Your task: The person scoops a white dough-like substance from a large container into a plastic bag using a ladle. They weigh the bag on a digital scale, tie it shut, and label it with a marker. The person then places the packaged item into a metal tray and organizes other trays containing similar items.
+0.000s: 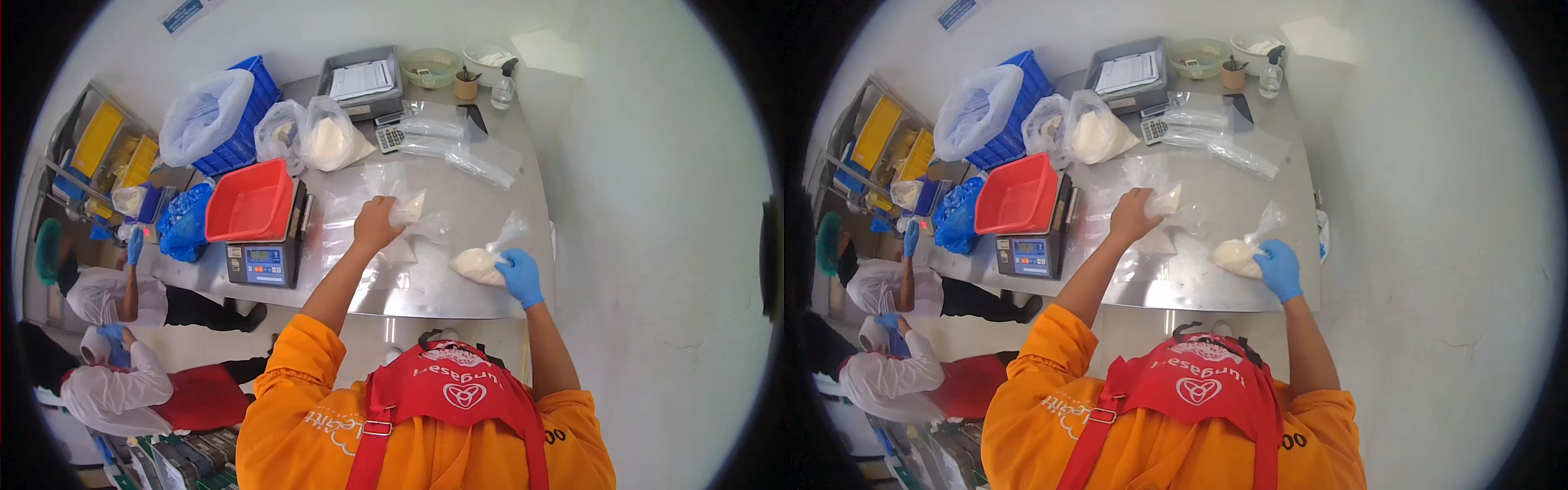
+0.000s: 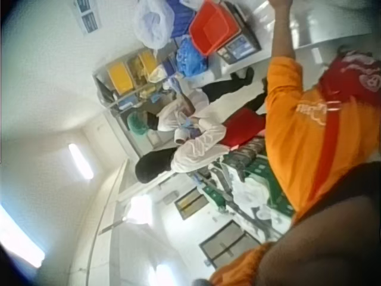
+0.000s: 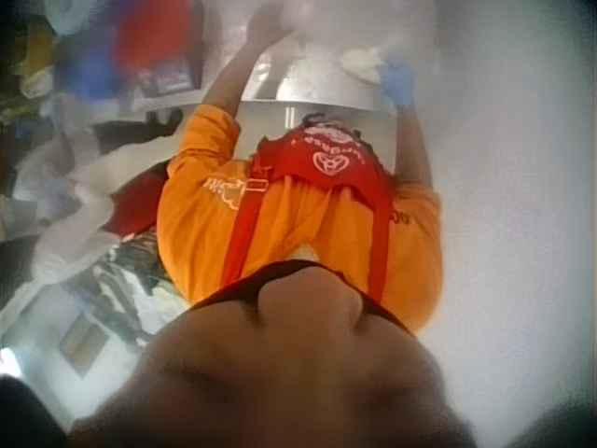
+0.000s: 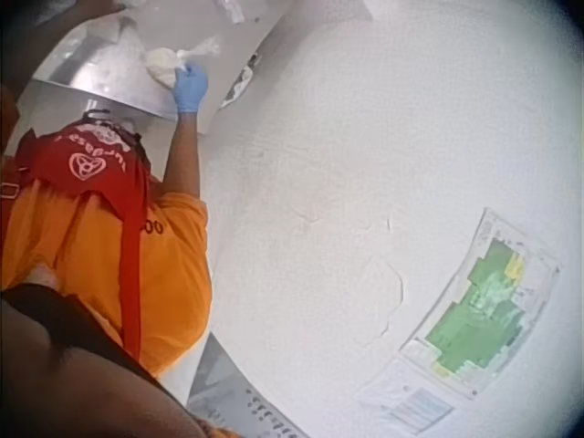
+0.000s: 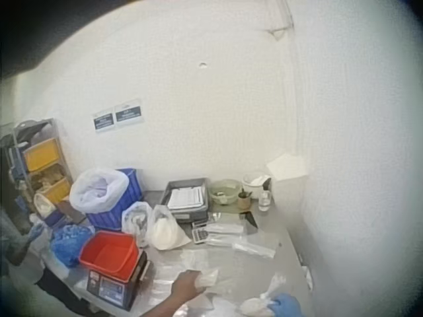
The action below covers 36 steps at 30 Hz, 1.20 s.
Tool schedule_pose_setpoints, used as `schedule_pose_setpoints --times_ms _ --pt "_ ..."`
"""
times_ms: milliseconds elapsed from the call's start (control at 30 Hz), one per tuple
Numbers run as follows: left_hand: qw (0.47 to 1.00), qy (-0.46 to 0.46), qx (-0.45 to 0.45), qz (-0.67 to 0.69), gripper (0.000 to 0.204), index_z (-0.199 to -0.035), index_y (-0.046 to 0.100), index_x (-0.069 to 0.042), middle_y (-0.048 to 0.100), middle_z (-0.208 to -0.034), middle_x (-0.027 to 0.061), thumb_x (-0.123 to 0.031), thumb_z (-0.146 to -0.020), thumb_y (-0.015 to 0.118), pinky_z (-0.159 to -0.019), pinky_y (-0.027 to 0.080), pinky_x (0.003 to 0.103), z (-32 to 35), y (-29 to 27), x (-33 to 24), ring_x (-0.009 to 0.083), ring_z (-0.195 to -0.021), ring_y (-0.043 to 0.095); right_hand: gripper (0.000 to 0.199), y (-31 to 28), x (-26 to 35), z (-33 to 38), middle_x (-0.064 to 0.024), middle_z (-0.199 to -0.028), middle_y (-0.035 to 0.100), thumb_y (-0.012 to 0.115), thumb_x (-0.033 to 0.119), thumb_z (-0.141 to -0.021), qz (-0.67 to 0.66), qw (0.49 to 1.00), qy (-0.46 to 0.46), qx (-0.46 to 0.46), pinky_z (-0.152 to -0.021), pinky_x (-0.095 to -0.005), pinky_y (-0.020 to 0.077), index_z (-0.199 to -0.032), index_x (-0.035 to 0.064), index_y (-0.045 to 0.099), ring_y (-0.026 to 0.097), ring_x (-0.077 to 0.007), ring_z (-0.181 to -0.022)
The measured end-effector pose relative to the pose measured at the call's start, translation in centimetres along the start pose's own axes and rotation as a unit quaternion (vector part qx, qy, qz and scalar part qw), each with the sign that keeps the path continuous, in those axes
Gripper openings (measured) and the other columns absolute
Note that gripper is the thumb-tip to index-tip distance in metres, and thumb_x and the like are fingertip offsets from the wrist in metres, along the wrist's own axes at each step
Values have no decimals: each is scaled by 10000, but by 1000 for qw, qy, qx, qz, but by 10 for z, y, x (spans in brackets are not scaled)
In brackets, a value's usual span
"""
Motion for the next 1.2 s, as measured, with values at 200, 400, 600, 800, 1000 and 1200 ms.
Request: schedule_pose_setpoints --times_ms 200,400,600,800,1000,1200 --pt "981 54 -175 58 550 -1256 560 -119 496 -1373 134 -263 -761 749 -1007 439 437 7 0 -10 370 -1212 509 399 -24 -27 -6 -170 -1105 610 708 158 -759 10 995 -69 -68 -898 -387 468 -1117 3 627 590 -313 -1016" --pt "949 -223 -219 -52 363 -1179 548 -39 520 -1302 218 -198 -858 608 -863 506 496 51 -33 118 417 -1060 602 287 -41 -5 22 -91 -1083 609 645 102 -821 -85 989 32 -119 -847 -336 440 -1095 19 633 571 -213 -998" --pt "924 -337 -90 -154 384 -1097 563 21 615 -1146 218 -287 -870 594 -714 564 471 63 -21 194 375 -836 692 221 -55 31 13 -56 -1084 602 624 85 -841 -96 989 2 -111 -830 -318 432 -1058 42 635 561 -176 -1000" --pt "926 -362 -58 -91 369 -1018 598 6 677 -972 204 -333 -872 592 -779 547 445 68 -9 191 356 -907 681 223 -73 74 10 -69 -1089 599 628 68 -831 -93 985 -42 -139 -849 -335 428 -1053 38 626 562 -208 -1018" --pt "966 -174 -103 160 359 -1131 580 12 666 -1009 215 -231 -866 569 -844 506 443 83 -48 82 394 -1002 629 285 -58 125 7 -87 -1141 602 632 71 -827 -180 978 -77 -72 -887 -340 432 -1110 36 628 562 -216 -1057" --pt "952 152 11 264 208 -1015 591 -55 614 -812 181 -233 -908 601 -663 478 442 106 -66 -108 380 -734 613 266 32 202 -2 -142 -1252 595 505 174 -924 -473 866 -80 144 -975 -346 425 -1066 -2 644 555 -211 -1126"
Point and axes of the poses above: each hand's wrist, its own z-axis away from the middle knuckle, its own y-axis out of the palm, x = y × z, the point moved 5 cm from there along -z, towards the middle knuckle
